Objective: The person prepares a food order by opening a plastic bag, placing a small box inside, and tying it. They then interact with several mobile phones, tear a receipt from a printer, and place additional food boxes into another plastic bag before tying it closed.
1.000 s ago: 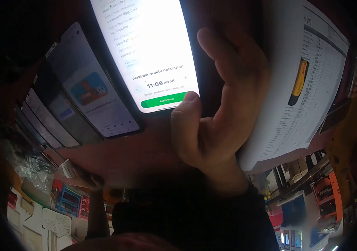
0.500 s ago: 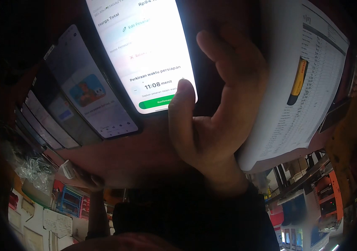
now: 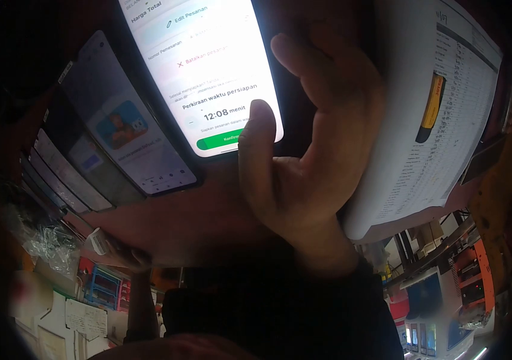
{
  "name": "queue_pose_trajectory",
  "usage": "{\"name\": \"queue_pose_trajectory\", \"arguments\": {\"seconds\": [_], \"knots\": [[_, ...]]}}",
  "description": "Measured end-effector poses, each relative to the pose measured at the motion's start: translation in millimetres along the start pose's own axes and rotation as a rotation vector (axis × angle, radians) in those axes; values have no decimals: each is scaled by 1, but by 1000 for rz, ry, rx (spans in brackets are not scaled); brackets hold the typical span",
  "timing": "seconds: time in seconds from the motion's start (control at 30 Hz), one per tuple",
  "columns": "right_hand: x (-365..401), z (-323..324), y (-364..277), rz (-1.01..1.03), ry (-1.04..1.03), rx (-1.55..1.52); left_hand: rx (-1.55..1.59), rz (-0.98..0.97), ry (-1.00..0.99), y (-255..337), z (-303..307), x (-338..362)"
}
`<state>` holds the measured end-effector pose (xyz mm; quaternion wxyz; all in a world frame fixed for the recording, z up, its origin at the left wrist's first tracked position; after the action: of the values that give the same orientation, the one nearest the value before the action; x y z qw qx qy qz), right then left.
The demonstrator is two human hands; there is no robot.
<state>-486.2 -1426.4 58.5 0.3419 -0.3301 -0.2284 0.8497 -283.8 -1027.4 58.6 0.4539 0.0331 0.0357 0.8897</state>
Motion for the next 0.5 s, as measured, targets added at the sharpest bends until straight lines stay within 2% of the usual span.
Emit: {"name": "queue_pose_trajectory", "arguments": {"seconds": [0.07,0.1,0.17,0.27,0.33,0.4,0.47,0.5], "knots": [[3,5,2,201,26,-103,63,2,32,2,3,-3],[1,3,-5,199,26,-103,29,0,16,12,5,-13],[-3,4,-9,29,92,-143,-7,-4,-5,14,6,-13],[-1,3,-7,76,-2,-80,90,58,-69,-24,-6,24],[-3,2,-11,59,26,-94,158,100,-106,-42,-13,37],[-5,3,-9,41,52,-108,104,56,-87,-42,-11,37],[-8,-1,-28,302,-38,-47,51,12,-68,-25,-7,21],[-9,0,-30,302,-37,-46,41,-5,-31,6,2,-8]]}}
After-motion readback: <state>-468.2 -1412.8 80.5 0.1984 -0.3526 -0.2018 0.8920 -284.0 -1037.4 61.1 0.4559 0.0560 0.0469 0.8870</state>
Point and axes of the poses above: each hand's wrist, its own x-axis away from the middle knuckle, its own z-axis out of the back of the hand, y = z × x, the point moved 9 cm from there along -x, towards the middle knuckle, and after that the axes turned 10 degrees about z, right-handed, at the moved point
